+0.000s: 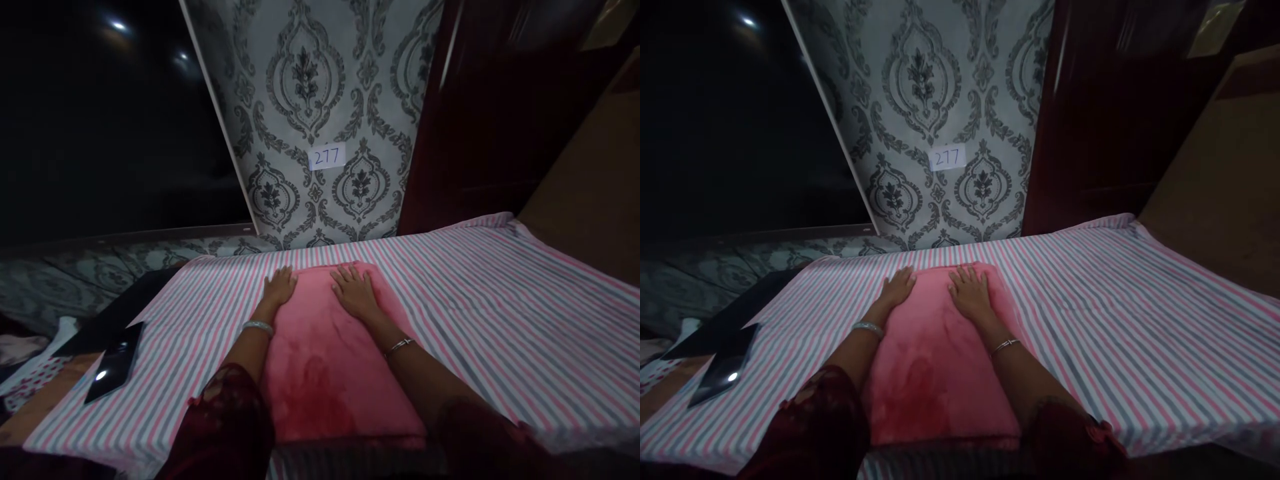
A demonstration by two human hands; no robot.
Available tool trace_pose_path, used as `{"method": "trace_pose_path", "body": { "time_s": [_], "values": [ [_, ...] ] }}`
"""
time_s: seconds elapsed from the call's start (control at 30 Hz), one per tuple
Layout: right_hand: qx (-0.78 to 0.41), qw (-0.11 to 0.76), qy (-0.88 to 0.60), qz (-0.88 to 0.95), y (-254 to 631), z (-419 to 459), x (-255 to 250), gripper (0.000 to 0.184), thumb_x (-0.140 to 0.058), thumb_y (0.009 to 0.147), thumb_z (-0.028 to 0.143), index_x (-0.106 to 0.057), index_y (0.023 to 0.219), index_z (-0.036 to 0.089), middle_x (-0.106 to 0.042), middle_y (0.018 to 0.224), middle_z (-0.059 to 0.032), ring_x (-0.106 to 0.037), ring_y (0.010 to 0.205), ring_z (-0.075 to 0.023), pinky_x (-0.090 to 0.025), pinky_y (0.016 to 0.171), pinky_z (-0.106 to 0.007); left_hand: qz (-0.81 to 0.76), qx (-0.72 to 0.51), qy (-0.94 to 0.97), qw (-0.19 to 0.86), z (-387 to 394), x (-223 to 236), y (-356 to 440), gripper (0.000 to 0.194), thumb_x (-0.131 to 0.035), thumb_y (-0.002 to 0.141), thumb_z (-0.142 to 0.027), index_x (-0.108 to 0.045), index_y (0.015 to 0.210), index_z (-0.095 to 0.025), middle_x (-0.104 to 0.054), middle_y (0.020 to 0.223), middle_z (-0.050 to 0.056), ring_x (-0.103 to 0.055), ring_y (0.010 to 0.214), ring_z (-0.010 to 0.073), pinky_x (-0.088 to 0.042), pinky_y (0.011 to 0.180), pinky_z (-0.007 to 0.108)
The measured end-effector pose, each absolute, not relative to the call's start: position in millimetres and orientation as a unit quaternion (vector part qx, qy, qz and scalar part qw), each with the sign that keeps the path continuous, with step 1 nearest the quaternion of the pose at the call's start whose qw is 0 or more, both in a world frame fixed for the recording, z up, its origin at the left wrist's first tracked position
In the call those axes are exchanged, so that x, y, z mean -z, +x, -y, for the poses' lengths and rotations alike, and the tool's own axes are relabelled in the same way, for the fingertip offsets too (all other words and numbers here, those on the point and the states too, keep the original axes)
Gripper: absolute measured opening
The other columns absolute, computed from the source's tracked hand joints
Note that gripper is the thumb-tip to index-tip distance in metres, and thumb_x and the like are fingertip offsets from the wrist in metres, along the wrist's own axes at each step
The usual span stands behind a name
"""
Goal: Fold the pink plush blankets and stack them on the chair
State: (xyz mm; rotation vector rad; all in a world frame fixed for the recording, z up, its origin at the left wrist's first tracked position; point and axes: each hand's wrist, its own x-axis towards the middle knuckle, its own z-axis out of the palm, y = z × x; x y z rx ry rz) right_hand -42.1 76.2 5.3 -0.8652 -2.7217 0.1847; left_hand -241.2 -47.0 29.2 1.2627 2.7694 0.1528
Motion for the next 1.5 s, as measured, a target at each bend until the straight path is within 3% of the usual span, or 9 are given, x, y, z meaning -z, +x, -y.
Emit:
{"method": "trace_pose_path", "body": {
  "time_s": [0.17,0.4,0.53,0.67,0.83,1.03,1.13,1.3,1.5],
  "values": [
    [-0.068,0.142,-0.302,0.940,-40.9,-73.9,-4.5,0.050,-0.031,0.105,0.037,-0.041,0.153,0.028,-0.032,0.162,-0.0040,-0.023,0.150,-0.0305,-0.018,0.117,-0.065,-0.941,-0.034,0.335,0.040,81.8,-47.9,-250.9,0.067,-0.021,0.101,-0.045,-0.026,0.158,-0.010,-0.023,0.165,0.017,-0.019,0.153,0.0344,-0.018,0.119,0.064],
    [-0.123,0.063,-0.308,0.941,-27.8,-68.1,-40.2,0.054,-0.028,0.106,0.038,-0.031,0.158,0.024,-0.020,0.166,-0.0062,-0.016,0.152,-0.0303,-0.017,0.118,-0.062,-0.864,-0.078,0.497,-0.014,111.5,-84.1,-140.7,0.062,-0.031,0.101,-0.038,-0.028,0.157,-0.011,-0.023,0.165,0.016,-0.015,0.155,0.0249,-0.015,0.124,0.051],
    [-0.134,0.073,-0.309,0.939,4.5,-42.5,-53.5,0.055,-0.028,0.105,0.035,-0.027,0.159,0.024,-0.024,0.164,-0.0114,-0.023,0.150,-0.0317,-0.027,0.115,-0.059,-0.800,-0.114,0.589,0.009,135.1,-68.6,-51.9,0.061,-0.033,0.101,-0.040,-0.031,0.156,-0.014,-0.028,0.164,0.016,-0.020,0.154,0.0254,-0.019,0.123,0.050],
    [-0.106,0.071,-0.289,0.949,48.7,-8.1,-28.1,0.054,-0.031,0.104,0.033,-0.034,0.157,0.028,-0.028,0.163,-0.0085,-0.024,0.149,-0.0325,-0.027,0.115,-0.058,-0.795,-0.102,0.598,0.005,150.6,-35.6,-4.7,0.065,-0.032,0.101,-0.042,-0.026,0.157,-0.010,-0.027,0.164,0.017,-0.019,0.154,0.0275,-0.016,0.124,0.052],
    [-0.062,0.087,-0.301,0.948,71.6,7.6,4.2,0.055,-0.032,0.103,0.037,-0.030,0.158,0.030,-0.018,0.166,-0.0058,-0.015,0.152,-0.0307,-0.021,0.115,-0.064,-0.826,-0.051,0.562,-0.003,157.1,-12.8,-4.4,0.072,-0.030,0.100,-0.053,-0.029,0.157,-0.010,-0.024,0.165,0.017,-0.015,0.155,0.0307,-0.010,0.125,0.055],
    [-0.067,0.115,-0.300,0.945,69.0,8.0,6.0,0.053,-0.033,0.104,0.036,-0.034,0.156,0.030,-0.023,0.165,-0.0056,-0.018,0.151,-0.0290,-0.022,0.115,-0.064,-0.883,-0.031,0.468,0.012,195.8,-17.5,-43.4,0.079,-0.030,0.098,-0.060,-0.026,0.158,-0.009,-0.016,0.166,0.018,-0.011,0.155,0.0325,-0.010,0.124,0.056],
    [-0.073,0.122,-0.302,0.943,69.5,10.4,5.3,0.051,-0.034,0.104,0.035,-0.036,0.155,0.030,-0.023,0.165,-0.0053,-0.019,0.151,-0.0286,-0.022,0.115,-0.065,-0.909,-0.076,0.406,0.054,224.8,-12.1,-69.3,0.071,-0.028,0.101,-0.050,-0.022,0.159,-0.009,-0.016,0.166,0.018,-0.015,0.154,0.0305,-0.018,0.122,0.056],
    [-0.089,0.140,-0.299,0.940,69.2,13.3,1.2,0.051,-0.036,0.104,0.034,-0.038,0.154,0.029,-0.025,0.164,-0.0065,-0.020,0.151,-0.0294,-0.021,0.115,-0.065,-0.909,-0.207,0.354,0.076,249.7,-0.7,-96.8,0.059,-0.034,0.101,-0.036,-0.034,0.154,-0.009,-0.034,0.161,0.017,-0.022,0.153,0.0274,-0.012,0.125,0.052],
    [-0.154,0.168,-0.324,0.918,88.1,-1.7,-4.4,0.052,-0.049,0.097,0.029,-0.048,0.149,0.020,-0.034,0.160,-0.0110,-0.028,0.149,-0.0255,-0.028,0.118,-0.047,-0.793,-0.515,0.233,0.225,239.6,-14.9,-108.3,0.066,-0.061,0.094,-0.033,-0.038,0.153,-0.013,-0.052,0.149,0.017,-0.053,0.135,0.0250,-0.041,0.114,0.035]
  ]
}}
